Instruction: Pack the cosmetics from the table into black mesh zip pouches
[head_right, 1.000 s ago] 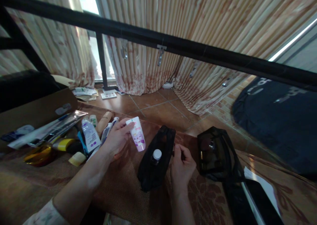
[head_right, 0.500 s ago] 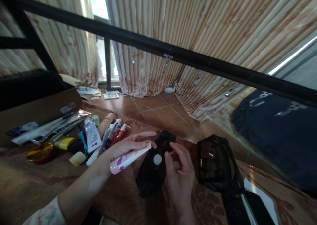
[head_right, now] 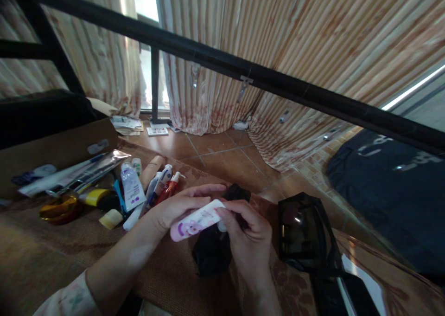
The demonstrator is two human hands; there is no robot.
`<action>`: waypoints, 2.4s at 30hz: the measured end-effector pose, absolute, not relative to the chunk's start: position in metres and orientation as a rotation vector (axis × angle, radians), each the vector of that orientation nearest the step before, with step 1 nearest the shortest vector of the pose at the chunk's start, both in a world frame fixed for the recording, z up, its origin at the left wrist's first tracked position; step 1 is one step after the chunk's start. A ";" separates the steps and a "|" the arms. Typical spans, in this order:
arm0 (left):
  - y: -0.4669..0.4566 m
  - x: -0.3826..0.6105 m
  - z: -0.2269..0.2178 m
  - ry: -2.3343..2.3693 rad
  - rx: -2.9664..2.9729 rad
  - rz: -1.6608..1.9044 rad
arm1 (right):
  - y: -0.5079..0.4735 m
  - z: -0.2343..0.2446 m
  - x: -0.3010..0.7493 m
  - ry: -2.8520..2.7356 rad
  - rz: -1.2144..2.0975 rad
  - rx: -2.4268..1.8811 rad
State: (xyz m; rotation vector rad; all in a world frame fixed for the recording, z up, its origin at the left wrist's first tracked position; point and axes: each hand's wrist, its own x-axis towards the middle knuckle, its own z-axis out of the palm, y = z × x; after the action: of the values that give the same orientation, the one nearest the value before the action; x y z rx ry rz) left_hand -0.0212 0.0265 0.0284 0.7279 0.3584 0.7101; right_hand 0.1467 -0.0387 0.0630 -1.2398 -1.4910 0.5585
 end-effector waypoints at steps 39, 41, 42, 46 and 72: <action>0.026 -0.004 0.013 0.615 1.452 0.862 | -0.010 0.023 0.194 -1.751 0.167 -1.546; 0.027 -0.004 0.011 0.645 1.476 0.854 | -0.011 0.025 0.191 -1.740 0.152 -1.569; 0.027 -0.004 0.009 0.658 1.486 0.851 | -0.011 0.025 0.189 -1.731 0.144 -1.581; 0.028 -0.002 0.004 0.634 1.487 0.823 | -0.012 0.025 0.182 -1.726 0.156 -1.656; 0.026 -0.003 0.012 0.670 1.413 0.832 | -0.010 0.023 0.176 -1.605 0.046 -2.040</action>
State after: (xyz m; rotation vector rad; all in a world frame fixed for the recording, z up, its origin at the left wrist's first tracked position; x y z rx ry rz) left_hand -0.0031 0.0264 0.0118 1.4134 0.6705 0.8324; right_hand 0.1756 -0.0097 0.0225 -2.0398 -1.6049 0.0464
